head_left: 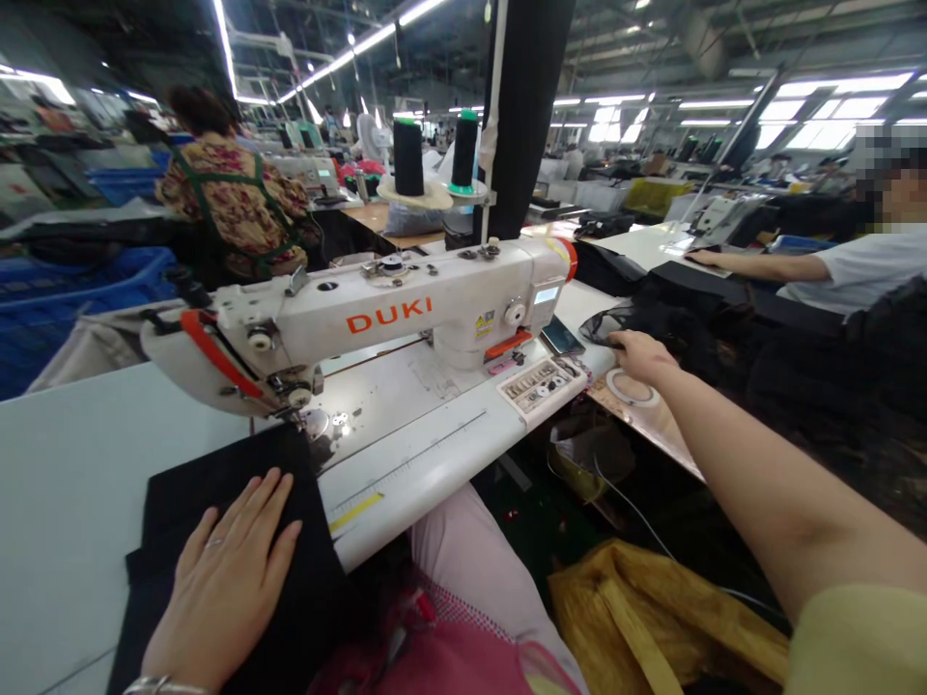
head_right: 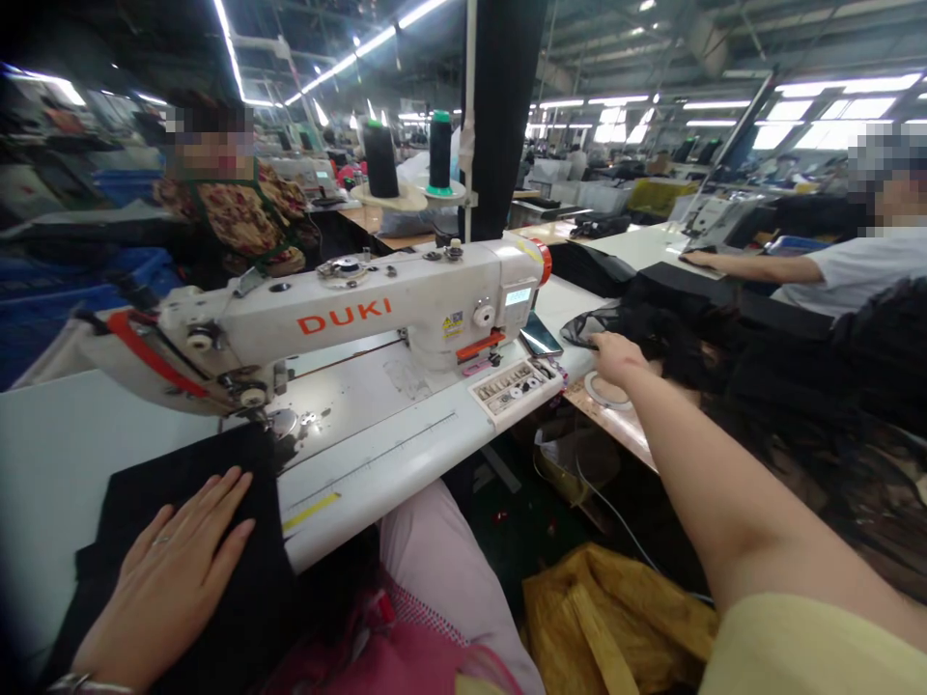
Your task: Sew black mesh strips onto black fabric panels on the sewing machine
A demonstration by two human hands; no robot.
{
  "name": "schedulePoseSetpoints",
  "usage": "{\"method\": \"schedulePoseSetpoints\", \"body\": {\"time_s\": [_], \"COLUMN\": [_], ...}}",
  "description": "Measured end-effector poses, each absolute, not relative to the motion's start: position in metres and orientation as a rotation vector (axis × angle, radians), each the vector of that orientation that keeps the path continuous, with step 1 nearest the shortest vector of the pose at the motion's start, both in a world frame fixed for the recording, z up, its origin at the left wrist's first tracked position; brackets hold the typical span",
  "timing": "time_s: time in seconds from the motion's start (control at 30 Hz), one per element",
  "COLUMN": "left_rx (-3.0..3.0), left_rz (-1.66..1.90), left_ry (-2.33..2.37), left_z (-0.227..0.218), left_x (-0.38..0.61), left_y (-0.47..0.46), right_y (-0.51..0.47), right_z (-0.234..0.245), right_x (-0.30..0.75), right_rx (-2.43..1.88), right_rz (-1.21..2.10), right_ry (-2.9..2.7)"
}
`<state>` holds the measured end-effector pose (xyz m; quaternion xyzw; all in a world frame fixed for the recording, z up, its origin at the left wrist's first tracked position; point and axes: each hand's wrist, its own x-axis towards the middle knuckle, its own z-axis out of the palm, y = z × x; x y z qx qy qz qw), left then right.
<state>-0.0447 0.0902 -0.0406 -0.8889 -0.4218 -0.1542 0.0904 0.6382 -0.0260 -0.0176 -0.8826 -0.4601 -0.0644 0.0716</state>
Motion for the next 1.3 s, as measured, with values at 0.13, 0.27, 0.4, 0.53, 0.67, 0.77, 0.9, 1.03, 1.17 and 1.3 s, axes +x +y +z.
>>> {"method": "schedulePoseSetpoints", "body": {"time_s": [0.13,0.27,0.4,0.53,0.67,0.77,0.9,1.03,1.17,1.3], "left_rx": [-2.640,-2.637,-2.636,-2.625,-2.621,-2.638,-2.696,-2.838,-3.220,-3.306], "left_rz": [-0.430,-0.407,-0.395,-0.380,-0.378,-0.397,-0.441,-0.652,-1.305,-2.260], "left_ry": [-1.250,-1.246,-1.266,-1.282,-1.288,-1.285,-1.283,-1.400,-1.504,-1.579], "left_z": [-0.042,-0.043,-0.040,-0.037,-0.036,-0.038,-0.041,-0.023,0.017,0.038], "left_x": [-0.048,-0.049,-0.046,-0.043,-0.043,-0.045,-0.048,-0.035,0.006,0.031], "left_y": [0.094,0.096,0.093,0.091,0.089,0.090,0.095,0.082,0.043,0.017], "right_y": [-0.008,-0.001,-0.005,-0.010,-0.014,-0.020,-0.030,-0.034,-0.031,-0.020], "right_z": [-0.028,-0.027,-0.016,-0.015,-0.011,0.014,0.064,0.085,0.075,0.064], "right_x": [0.632,0.627,0.624,0.610,0.585,0.565,0.520,0.427,0.323,0.265], "right_rx": [-2.695,-2.732,-2.723,-2.680,-2.607,-2.483,-2.177,-1.845,-1.557,-1.367], "right_rz": [-0.139,-0.119,-0.097,-0.036,-0.069,-0.207,-0.434,-0.286,0.217,0.574], "right_ry": [-1.283,-1.174,-1.130,-1.133,-1.054,-0.936,-0.841,-1.046,-1.311,-1.375]}}
